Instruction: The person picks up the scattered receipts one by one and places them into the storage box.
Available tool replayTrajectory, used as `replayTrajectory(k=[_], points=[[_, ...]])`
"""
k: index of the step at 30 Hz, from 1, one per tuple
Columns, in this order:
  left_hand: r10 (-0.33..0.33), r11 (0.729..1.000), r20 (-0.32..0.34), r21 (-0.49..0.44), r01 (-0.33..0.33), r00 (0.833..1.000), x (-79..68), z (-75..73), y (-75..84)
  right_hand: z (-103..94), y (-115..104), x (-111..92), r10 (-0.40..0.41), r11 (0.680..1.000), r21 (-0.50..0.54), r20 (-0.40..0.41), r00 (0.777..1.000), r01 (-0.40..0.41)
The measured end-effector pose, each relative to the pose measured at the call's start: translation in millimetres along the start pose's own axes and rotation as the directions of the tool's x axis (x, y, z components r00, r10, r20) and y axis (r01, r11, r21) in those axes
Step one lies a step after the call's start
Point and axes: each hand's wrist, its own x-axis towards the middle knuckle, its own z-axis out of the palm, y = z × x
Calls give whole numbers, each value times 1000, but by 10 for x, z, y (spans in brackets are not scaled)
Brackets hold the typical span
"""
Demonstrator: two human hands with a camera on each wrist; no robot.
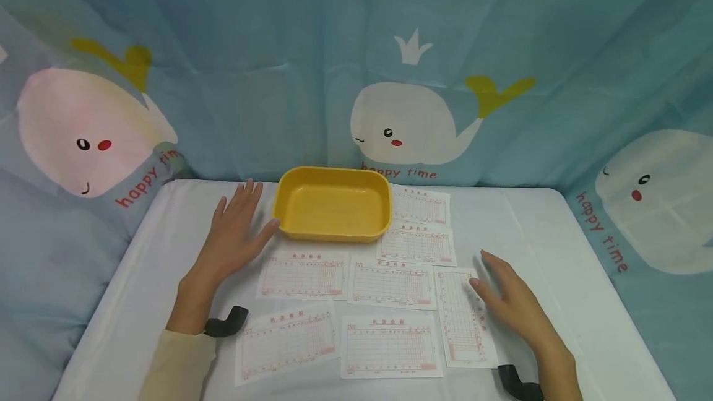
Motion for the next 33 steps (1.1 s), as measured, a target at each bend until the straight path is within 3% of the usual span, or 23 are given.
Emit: replayTrajectory(k=[6,12,24,33], points=[[47,999,47,-22,-46,998,196,157,89,84,-64,-61,17,998,-65,-31,999,-19],[2,1000,141,-28,2,990,245,254,160,121,-77,-114,58,996,-64,-92,994,-64],[-9,1000,135,-2,9,991,177,351,128,131,-69,-166,198,980,-6,32,980,-198],[-8,1000,129,-8,9,992,182,337,165,178,-129,-231,291,956,17,36,956,-292]])
